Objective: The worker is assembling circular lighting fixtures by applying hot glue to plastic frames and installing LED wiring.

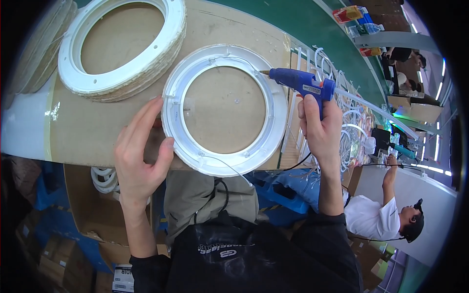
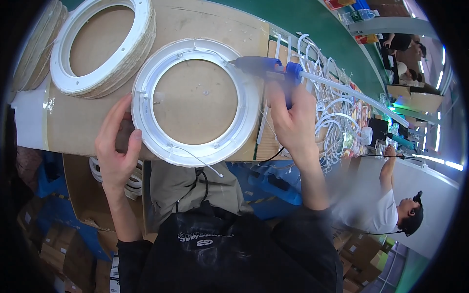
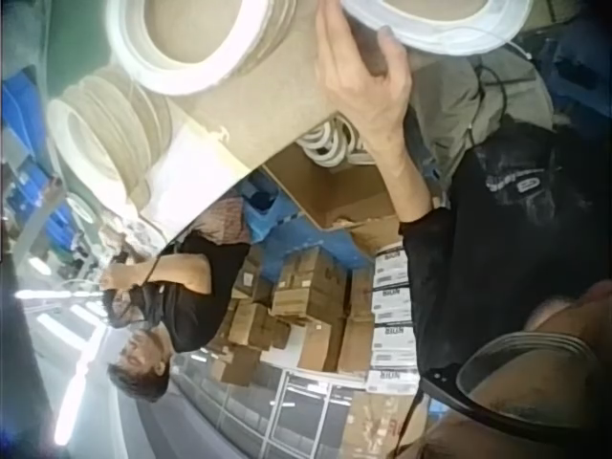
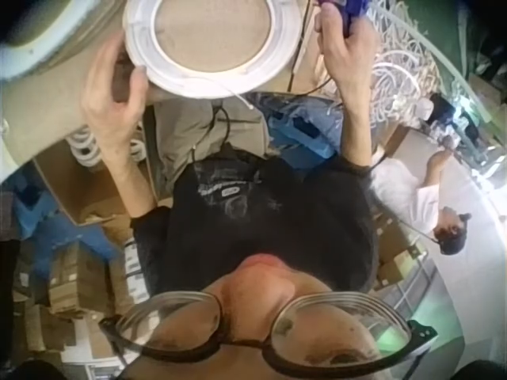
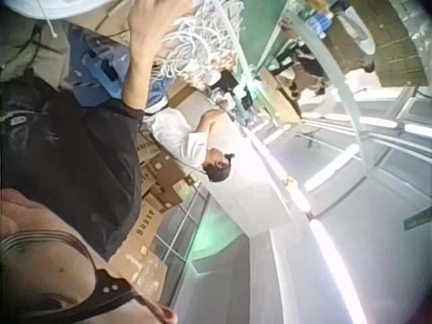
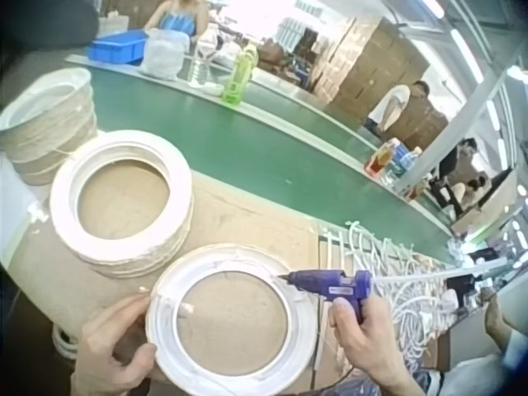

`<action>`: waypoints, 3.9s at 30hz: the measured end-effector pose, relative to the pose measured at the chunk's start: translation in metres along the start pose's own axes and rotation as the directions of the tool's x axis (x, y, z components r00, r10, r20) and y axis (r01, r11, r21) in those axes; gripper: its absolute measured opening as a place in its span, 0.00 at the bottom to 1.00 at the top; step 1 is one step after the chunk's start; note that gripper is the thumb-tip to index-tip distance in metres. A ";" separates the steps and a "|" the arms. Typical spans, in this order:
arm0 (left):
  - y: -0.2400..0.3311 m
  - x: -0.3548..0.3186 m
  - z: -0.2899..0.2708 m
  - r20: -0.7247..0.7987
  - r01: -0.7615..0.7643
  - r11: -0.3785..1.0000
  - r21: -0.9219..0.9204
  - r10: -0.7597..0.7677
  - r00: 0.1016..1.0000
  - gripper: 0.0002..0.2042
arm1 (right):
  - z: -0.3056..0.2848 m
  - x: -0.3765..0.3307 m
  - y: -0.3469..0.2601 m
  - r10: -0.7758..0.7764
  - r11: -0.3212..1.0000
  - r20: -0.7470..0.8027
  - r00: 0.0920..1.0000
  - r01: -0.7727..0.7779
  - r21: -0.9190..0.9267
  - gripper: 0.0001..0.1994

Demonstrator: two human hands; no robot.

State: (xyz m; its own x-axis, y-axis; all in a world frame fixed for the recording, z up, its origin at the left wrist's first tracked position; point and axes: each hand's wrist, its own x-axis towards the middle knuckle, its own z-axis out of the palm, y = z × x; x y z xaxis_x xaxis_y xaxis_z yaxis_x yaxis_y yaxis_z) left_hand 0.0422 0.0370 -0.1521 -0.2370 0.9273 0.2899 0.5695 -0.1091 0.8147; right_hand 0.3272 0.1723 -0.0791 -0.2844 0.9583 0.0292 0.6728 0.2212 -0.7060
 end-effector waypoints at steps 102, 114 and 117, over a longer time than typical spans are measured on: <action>-0.091 0.130 -0.300 -0.364 0.536 0.844 -0.030 -0.508 0.780 0.16 | 0.019 -0.038 0.096 0.118 0.489 -0.207 0.971 0.124 0.863 0.17; -0.068 0.089 -0.249 -0.579 0.207 0.958 0.199 -0.055 0.813 0.17 | 0.023 -0.034 0.096 0.132 0.477 -0.211 0.969 0.124 0.870 0.17; -0.042 0.081 -0.181 -0.281 0.049 0.972 0.231 0.018 0.959 0.16 | 0.018 -0.036 0.097 0.181 0.542 -0.216 0.960 0.086 0.836 0.17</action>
State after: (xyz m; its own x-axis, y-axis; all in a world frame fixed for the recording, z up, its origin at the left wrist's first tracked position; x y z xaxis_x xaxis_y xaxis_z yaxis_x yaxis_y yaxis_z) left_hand -0.1438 0.0518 -0.0718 -0.4383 0.7870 0.4343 0.7238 0.0225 0.6897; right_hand 0.3904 0.1563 -0.1610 -0.0039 0.9986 0.0531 -0.2311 0.0508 -0.9716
